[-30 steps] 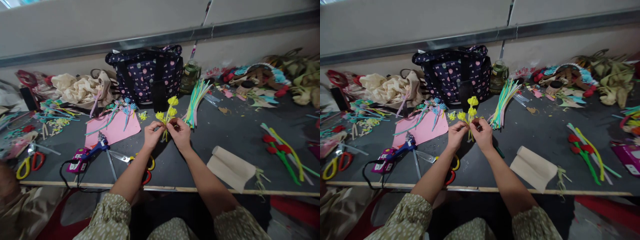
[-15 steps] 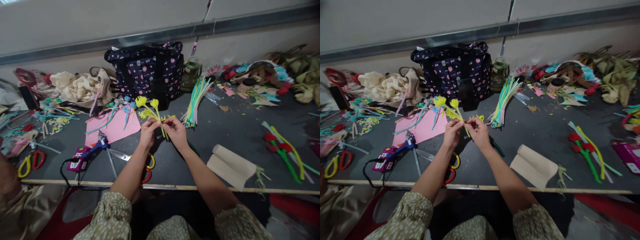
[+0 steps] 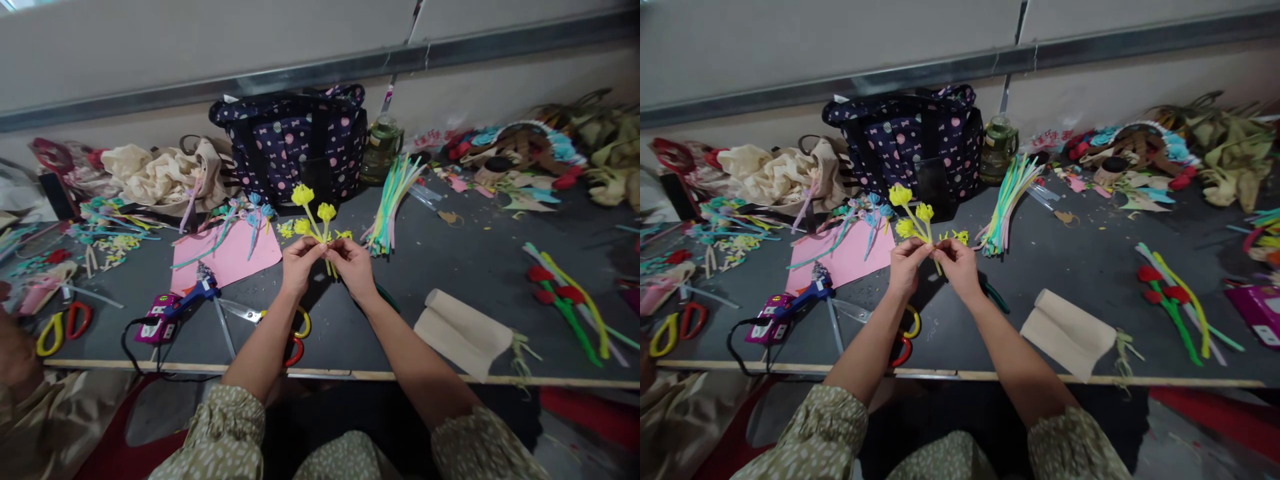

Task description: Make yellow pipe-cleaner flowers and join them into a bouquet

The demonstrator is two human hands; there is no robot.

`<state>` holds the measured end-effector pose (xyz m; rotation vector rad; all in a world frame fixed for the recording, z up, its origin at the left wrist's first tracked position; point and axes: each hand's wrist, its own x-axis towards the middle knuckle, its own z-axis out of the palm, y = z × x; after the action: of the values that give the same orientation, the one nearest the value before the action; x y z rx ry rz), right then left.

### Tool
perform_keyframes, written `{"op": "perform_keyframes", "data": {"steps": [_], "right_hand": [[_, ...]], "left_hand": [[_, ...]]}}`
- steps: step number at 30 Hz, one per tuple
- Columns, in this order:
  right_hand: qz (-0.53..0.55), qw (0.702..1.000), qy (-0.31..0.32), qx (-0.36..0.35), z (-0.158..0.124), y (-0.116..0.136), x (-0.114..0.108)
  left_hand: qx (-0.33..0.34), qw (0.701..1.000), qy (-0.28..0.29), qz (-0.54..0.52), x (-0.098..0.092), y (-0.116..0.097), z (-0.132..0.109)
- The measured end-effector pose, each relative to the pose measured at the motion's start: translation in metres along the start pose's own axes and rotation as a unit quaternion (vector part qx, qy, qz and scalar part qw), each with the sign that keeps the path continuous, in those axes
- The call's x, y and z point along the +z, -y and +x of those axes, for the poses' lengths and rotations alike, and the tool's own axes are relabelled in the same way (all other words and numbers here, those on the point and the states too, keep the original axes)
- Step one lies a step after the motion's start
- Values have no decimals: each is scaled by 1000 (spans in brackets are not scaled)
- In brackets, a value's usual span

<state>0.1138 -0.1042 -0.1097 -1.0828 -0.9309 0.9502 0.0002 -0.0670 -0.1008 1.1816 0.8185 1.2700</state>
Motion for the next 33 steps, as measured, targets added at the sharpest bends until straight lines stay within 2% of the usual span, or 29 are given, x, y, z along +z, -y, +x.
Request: {"op": "perform_keyframes", "data": {"steps": [4,8,15,20,26,33], "right_hand": [[-6,1000,-24,0,0,-2,1],[-30,999,-31,-7,-1,-2,2],[-34,999,-16,2,-3,0,3],[-73,997,-7,-25,-1,6,-4],[-67,996,-43,-47,0,16,-10],[-82,993,-39,-72,-2,18,-8]], "left_hand": [[30,998,4,59,0,-1,-1],[62,992,-16,111,0,-3,-1],[87,986,-12,141,-2,-5,0],[113,983,-13,144,-3,-2,0],[113,979,0,168,0,-4,0],[128,976,17,175,-1,-4,0]]}}
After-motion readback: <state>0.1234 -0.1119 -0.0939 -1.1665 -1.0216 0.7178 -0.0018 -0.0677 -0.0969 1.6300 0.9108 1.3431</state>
